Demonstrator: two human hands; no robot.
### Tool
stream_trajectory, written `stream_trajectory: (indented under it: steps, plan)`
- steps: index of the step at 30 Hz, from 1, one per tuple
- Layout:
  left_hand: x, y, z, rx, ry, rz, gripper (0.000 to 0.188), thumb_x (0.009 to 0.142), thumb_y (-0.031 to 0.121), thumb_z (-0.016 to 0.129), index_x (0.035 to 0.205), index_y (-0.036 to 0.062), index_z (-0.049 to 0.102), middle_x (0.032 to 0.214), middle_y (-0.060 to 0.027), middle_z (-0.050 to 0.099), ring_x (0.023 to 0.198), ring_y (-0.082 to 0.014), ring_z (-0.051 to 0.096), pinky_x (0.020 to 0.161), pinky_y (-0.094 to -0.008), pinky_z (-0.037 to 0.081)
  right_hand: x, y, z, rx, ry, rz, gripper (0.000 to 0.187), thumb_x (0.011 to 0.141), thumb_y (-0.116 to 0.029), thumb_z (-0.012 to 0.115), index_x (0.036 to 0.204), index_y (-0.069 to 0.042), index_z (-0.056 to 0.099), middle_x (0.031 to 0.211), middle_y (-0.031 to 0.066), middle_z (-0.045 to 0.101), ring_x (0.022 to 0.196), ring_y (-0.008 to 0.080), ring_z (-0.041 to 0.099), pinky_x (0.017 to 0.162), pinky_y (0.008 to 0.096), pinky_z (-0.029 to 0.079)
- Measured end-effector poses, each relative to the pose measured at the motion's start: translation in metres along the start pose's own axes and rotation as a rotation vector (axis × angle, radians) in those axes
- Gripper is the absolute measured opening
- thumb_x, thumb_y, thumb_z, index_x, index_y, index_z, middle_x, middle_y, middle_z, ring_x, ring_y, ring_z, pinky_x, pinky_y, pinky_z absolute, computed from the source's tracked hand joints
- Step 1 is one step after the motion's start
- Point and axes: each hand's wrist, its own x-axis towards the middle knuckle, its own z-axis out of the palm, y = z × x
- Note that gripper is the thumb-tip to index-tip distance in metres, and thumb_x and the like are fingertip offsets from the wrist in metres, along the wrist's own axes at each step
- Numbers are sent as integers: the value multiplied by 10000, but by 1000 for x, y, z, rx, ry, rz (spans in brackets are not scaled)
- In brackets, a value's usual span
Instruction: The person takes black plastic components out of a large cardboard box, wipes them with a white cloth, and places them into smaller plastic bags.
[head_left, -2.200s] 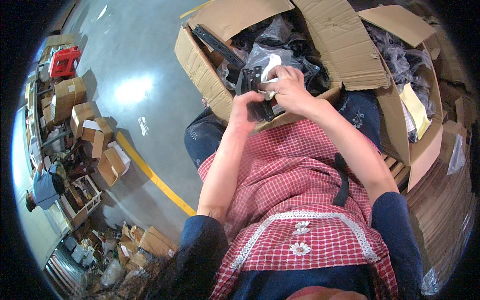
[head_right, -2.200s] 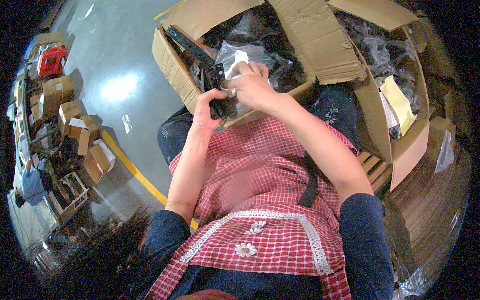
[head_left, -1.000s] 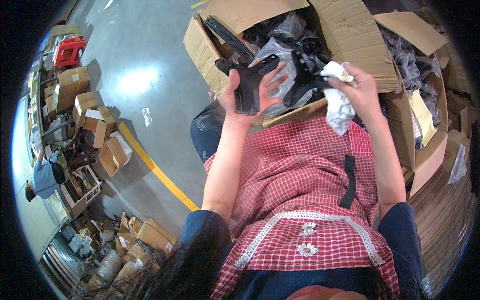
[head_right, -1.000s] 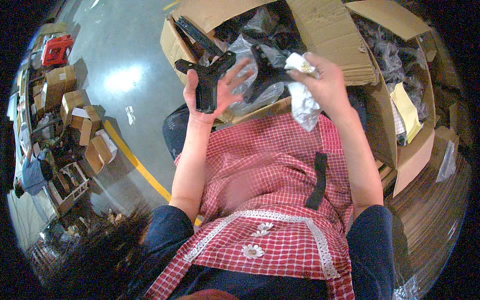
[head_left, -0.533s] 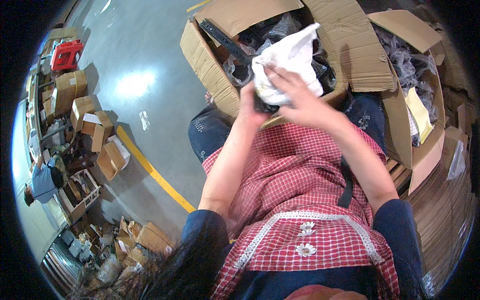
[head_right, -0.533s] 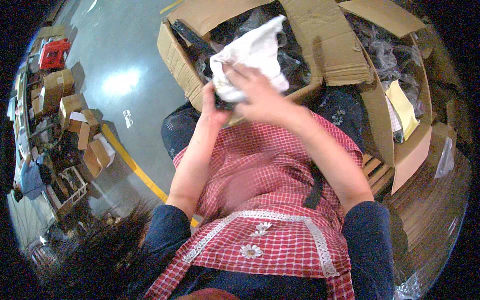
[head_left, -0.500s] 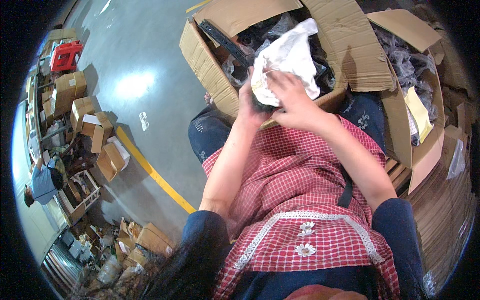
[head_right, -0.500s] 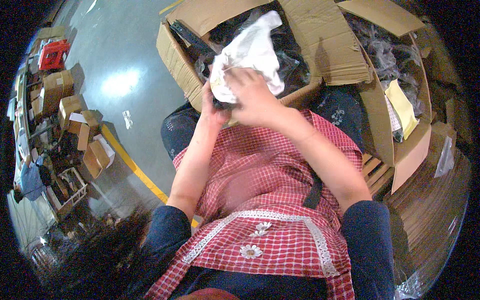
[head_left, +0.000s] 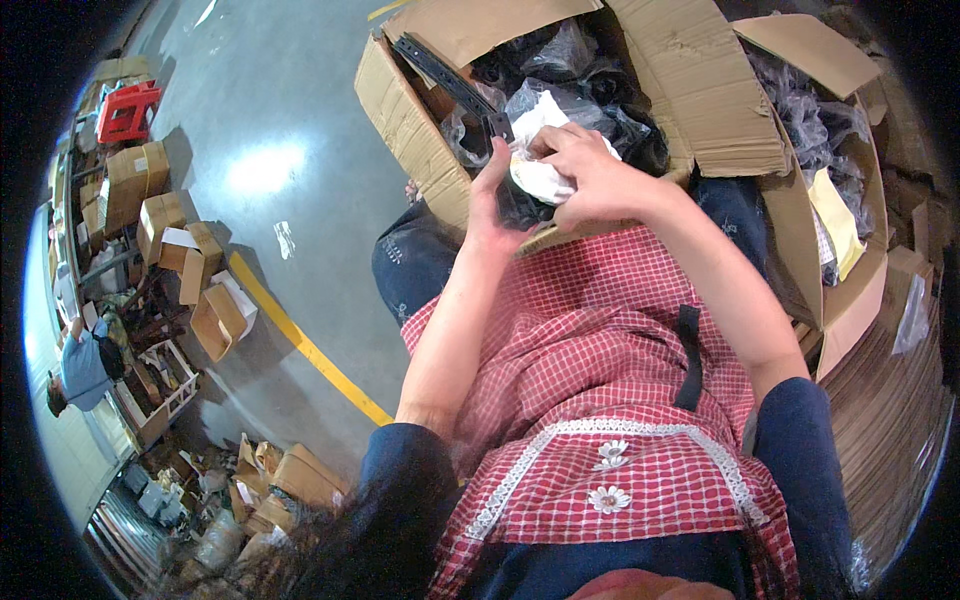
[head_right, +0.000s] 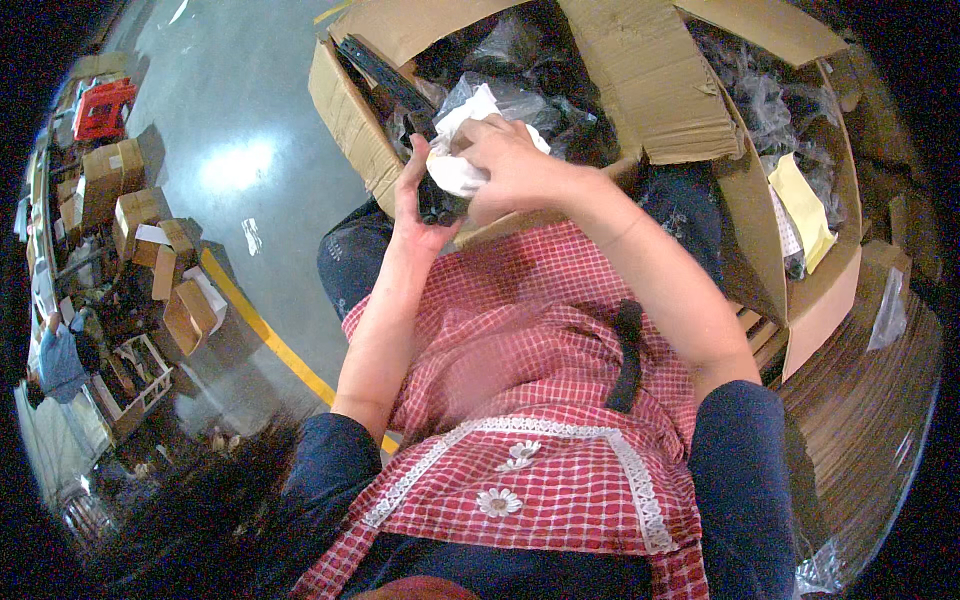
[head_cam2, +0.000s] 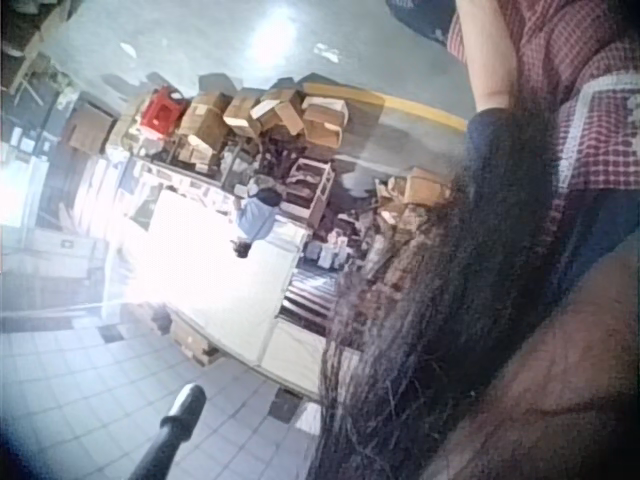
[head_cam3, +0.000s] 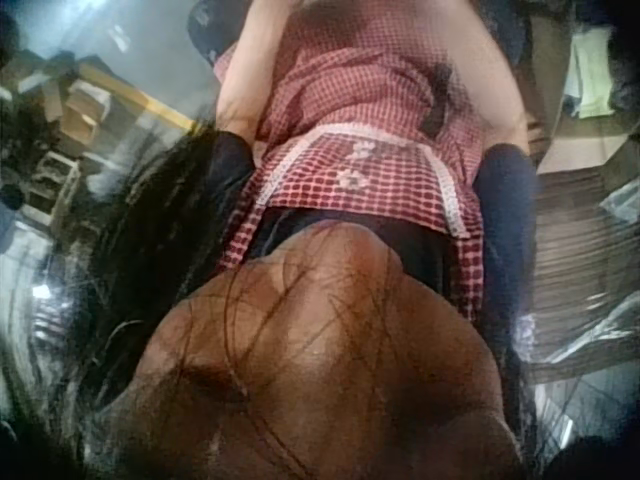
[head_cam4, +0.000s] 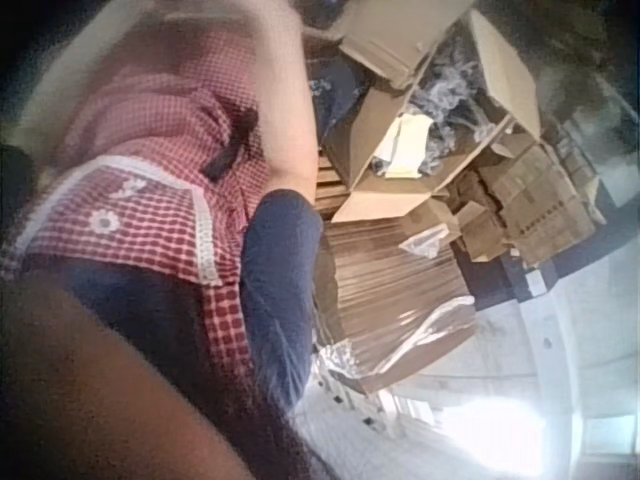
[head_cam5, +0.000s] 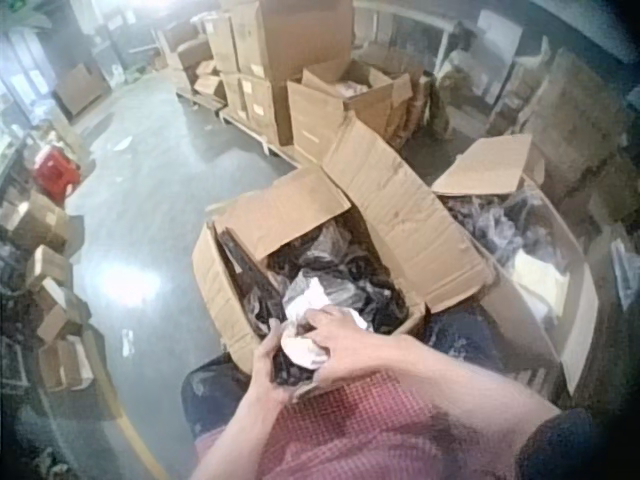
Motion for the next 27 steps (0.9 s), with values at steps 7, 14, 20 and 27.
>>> stream_trajectory:
  steps: [7,14,20,27]
  plan:
    - [7,3,-10,200,56,-39,579,939,548,592,1302,98,558,1163,-83,680,1012,-271,681,825,-487,568,5,21,6,-205,-15,19,294,725,-135,737,1018,-107,751,1152,117,603,1155,297,512,1042,436,343]
    - [2,3,-9,50,5,5,610,883,596,645,1189,71,602,1123,-122,666,994,-298,651,740,-519,565,15,-14,-28,-809,32,-179,257,695,-118,666,921,-131,788,1014,121,637,1115,254,550,1066,425,342]
    - [7,17,-16,-183,-46,-187,655,845,624,676,1131,37,623,1180,-182,624,1084,-342,579,792,-492,520,15,23,-82,-806,234,-7,265,749,-165,658,983,-102,765,963,126,655,1025,304,608,913,473,439]
    - [1,-4,-2,234,150,-171,517,886,550,666,1263,201,605,1172,-49,682,1056,-251,650,796,-518,539,-2,14,0,-604,84,-194,384,726,-113,681,1089,-217,752,1190,135,624,1200,315,549,1105,514,304]
